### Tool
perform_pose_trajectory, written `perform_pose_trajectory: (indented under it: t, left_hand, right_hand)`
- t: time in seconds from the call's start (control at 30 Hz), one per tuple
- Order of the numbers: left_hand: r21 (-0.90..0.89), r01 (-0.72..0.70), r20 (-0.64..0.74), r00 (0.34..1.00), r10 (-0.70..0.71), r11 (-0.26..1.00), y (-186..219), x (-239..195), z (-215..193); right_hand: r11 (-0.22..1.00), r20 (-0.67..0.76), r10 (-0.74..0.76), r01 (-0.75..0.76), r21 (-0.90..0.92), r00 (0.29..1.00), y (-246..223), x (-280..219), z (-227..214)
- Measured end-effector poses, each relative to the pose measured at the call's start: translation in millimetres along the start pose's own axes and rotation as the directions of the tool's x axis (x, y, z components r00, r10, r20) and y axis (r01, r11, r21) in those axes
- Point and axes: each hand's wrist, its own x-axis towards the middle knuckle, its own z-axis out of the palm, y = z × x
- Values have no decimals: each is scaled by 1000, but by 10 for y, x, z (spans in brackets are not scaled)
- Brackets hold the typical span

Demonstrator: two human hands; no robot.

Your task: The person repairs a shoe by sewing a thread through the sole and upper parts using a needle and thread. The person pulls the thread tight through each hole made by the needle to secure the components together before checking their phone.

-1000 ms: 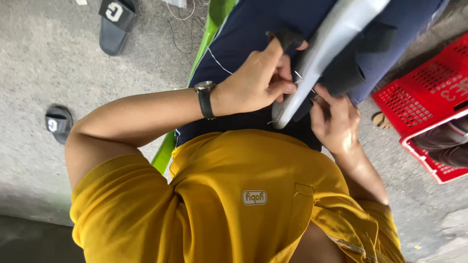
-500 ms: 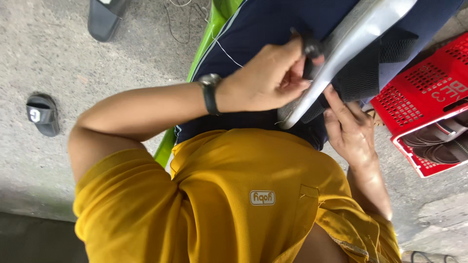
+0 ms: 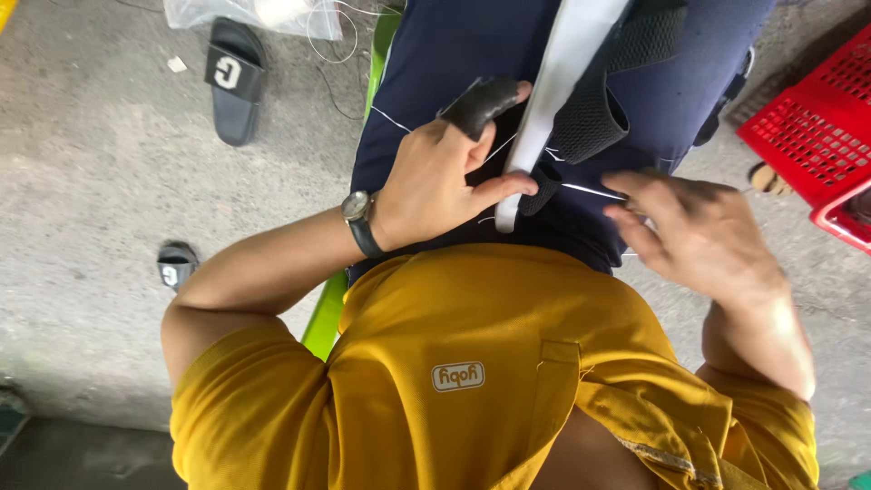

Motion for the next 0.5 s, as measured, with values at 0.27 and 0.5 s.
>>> perform_pose_trajectory:
  t: [0.27, 0.5]
  left_hand:
    - [30, 38, -3, 999, -38, 999, 106, 55, -25]
    - [-28, 30, -20, 999, -30, 999, 153, 51, -51]
  right_hand:
    - [988, -56, 141, -144, -48, 988, -55, 86, 31]
    - [989, -66, 105, -111, -93, 992, -116, 146, 36]
